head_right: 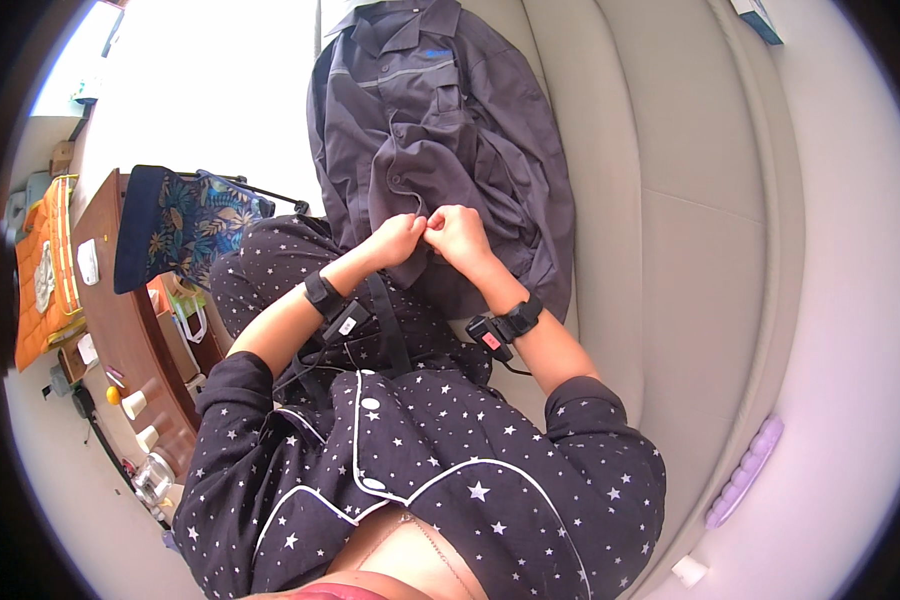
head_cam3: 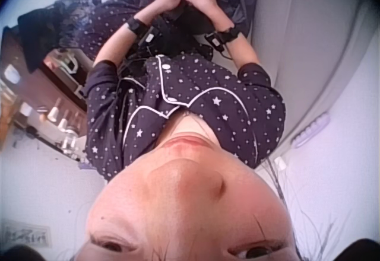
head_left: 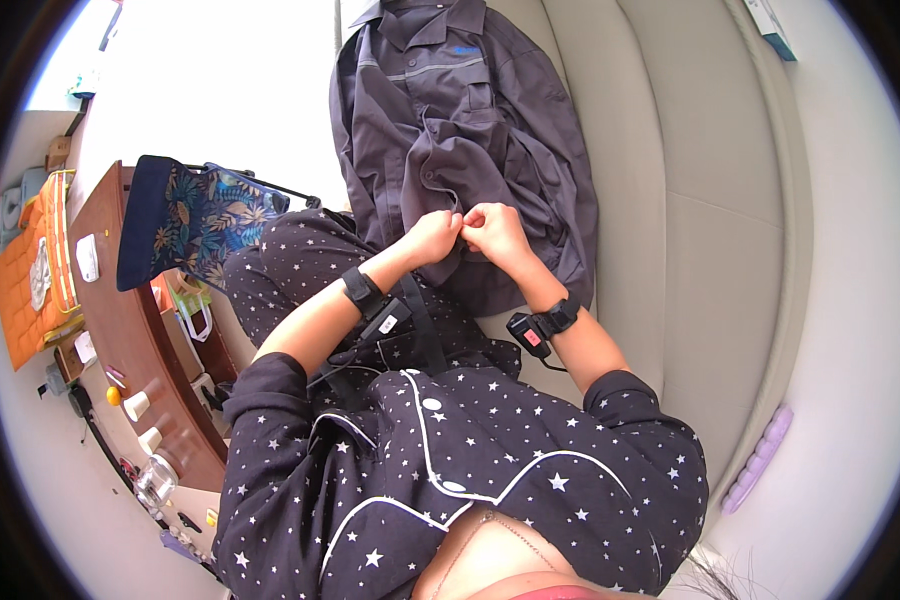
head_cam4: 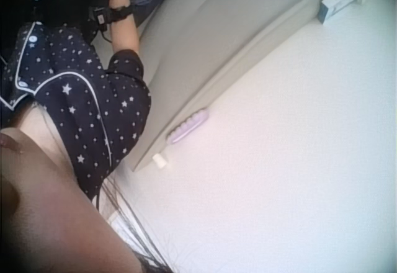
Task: The person picks up a gray shirt, spreads it out on a couch, and folds the sleeves and bottom edge inward.
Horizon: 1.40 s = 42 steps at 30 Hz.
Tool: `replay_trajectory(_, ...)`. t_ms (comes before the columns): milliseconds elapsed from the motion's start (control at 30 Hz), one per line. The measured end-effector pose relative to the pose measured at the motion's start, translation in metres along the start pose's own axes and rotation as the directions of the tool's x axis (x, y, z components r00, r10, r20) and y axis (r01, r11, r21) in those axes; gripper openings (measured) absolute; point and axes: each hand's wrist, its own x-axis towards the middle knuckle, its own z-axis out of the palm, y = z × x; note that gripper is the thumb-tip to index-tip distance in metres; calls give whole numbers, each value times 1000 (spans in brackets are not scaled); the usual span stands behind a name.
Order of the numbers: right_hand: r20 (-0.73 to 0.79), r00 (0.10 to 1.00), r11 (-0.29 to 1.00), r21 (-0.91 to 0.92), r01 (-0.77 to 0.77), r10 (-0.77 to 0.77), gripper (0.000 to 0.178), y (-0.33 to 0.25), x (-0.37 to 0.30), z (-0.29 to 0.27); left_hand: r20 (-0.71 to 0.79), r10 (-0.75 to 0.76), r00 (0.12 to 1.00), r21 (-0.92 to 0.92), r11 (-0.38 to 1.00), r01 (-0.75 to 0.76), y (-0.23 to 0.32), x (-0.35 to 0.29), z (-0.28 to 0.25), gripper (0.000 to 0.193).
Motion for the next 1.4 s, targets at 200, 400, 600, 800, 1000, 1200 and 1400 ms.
replay_trajectory(200,10,988,943,-297,150,-154,13,10,9,4,28,-433,901,-310,853,420,0,7,14,30)
replay_trajectory(400,-15,982,920,-353,172,-189,16,10,3,7,364,-573,734,-643,416,643,8,9,-2,19)
replay_trajectory(600,22,989,925,-352,143,-145,13,8,3,4,300,-573,763,-705,406,582,10,7,7,18)
replay_trajectory(800,50,979,901,-386,201,-197,14,7,4,6,195,-548,814,-773,425,472,-2,4,21,20)
replay_trajectory(1000,200,941,747,-572,337,-272,11,8,10,3,229,-491,840,-597,611,520,-4,9,18,20)
replay_trajectory(1200,255,911,730,-546,411,-323,13,-5,10,-1,212,-473,855,-600,627,496,-4,0,13,19)
replay_trajectory(1400,329,944,959,261,-110,19,12,7,15,-28,1,-260,965,-337,909,246,20,-5,-11,18)
